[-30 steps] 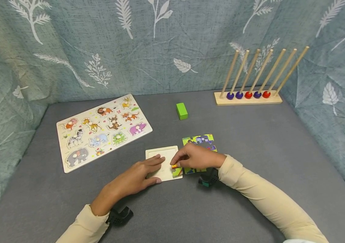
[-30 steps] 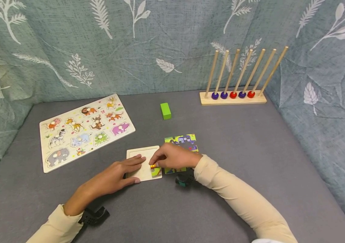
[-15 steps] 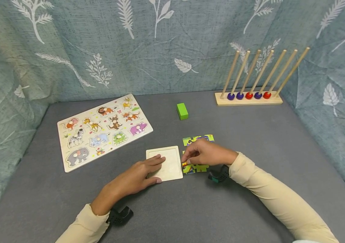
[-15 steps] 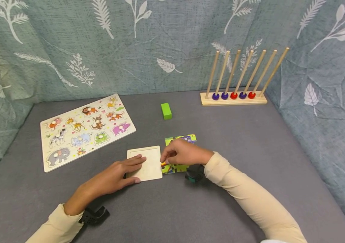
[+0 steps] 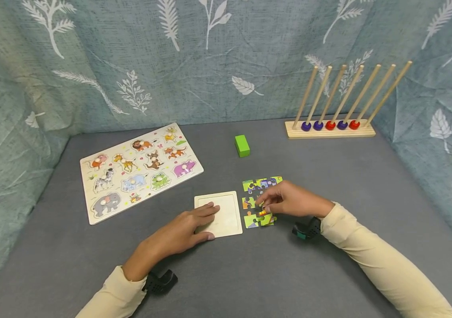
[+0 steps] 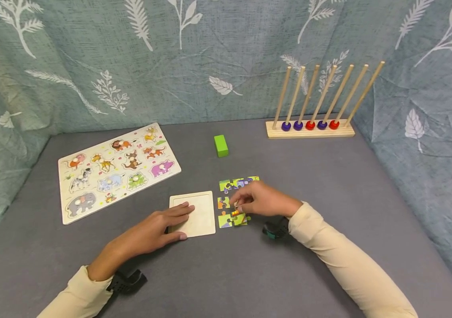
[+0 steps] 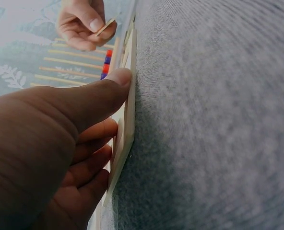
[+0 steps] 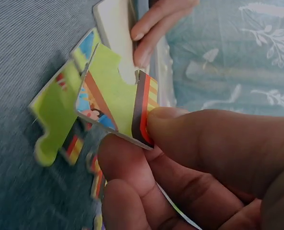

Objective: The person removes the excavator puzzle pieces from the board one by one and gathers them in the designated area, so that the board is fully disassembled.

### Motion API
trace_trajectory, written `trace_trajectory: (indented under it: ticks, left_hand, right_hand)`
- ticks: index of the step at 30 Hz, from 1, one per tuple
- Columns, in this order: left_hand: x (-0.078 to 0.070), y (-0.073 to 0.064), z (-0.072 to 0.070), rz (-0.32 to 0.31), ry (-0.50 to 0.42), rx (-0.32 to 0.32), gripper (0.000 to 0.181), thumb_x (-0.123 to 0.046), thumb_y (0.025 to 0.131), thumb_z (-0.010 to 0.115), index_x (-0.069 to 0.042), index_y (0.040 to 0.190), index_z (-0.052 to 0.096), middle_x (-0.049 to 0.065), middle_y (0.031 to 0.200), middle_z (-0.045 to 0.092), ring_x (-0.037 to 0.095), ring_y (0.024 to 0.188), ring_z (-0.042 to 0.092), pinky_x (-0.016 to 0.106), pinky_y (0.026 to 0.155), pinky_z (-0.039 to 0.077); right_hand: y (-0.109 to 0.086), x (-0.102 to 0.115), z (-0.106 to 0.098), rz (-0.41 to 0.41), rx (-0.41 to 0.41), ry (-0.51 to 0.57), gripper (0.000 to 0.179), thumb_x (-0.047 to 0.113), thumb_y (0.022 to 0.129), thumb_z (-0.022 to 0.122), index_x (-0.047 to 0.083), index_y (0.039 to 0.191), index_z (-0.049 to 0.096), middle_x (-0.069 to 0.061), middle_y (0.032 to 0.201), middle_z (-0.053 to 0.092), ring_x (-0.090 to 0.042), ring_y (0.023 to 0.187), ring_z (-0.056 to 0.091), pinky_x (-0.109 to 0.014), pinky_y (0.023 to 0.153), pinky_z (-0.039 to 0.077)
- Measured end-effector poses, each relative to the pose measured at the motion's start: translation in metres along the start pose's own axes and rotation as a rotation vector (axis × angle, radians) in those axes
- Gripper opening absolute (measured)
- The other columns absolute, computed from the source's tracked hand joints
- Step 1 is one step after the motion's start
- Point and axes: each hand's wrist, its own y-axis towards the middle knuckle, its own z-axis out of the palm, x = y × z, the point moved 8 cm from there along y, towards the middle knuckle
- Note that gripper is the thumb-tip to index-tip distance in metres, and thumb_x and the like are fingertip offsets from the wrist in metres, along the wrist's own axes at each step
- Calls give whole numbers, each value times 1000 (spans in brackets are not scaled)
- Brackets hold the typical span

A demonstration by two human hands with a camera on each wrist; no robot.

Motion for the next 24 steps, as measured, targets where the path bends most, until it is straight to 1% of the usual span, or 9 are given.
trace_trajectory:
  ticks: [5, 10, 16, 21, 24]
  left_hand:
    - [0, 1, -1, 2, -5, 2, 53, -20, 92, 69, 8, 135, 53, 16, 146, 45, 32, 139, 34, 48, 107, 35]
    - [0, 2, -1, 4, -6, 3, 54, -19, 92, 69, 8, 135, 53, 16, 146, 45, 32, 139, 34, 47, 107, 34]
    - [2, 2, -1, -3, -2, 12, 54, -20, 92, 69, 8, 135, 52, 16, 147, 44, 31, 139, 34, 48, 107, 34]
    - [2, 1, -1, -2, -1, 7, 54, -20, 92, 69, 8, 135, 52, 16, 147, 44, 32, 138, 35, 48, 107, 34]
    - [3, 0, -1, -2, -2, 3, 53, -19, 92, 69, 8, 134, 53, 16, 146, 45, 32, 138, 35, 48, 107, 35]
  right_hand:
    - [-9, -9, -6, 17, -19, -2, 15, -5, 90, 64, 1, 98, 75, -4, 96, 72, -11, 83, 65, -27, 71, 54]
    - [-17, -15, -13, 31, -36, -9, 15, -6, 89, 64, -1, 98, 75, -6, 96, 72, -12, 83, 65, -26, 70, 53]
    - [-23, -21, -16, 41, -8, 6, 15, -6, 90, 63, -3, 99, 74, -7, 95, 71, -15, 81, 64, -28, 70, 54]
    - [-26, -25, -17, 80, 4, 11, 13, -6, 90, 63, -4, 99, 72, -9, 96, 71, -16, 82, 65, -28, 69, 54]
    - [-26, -27, -18, 93, 5, 0, 12, -5, 90, 64, -4, 99, 72, -7, 94, 71, -16, 80, 64, -27, 68, 53]
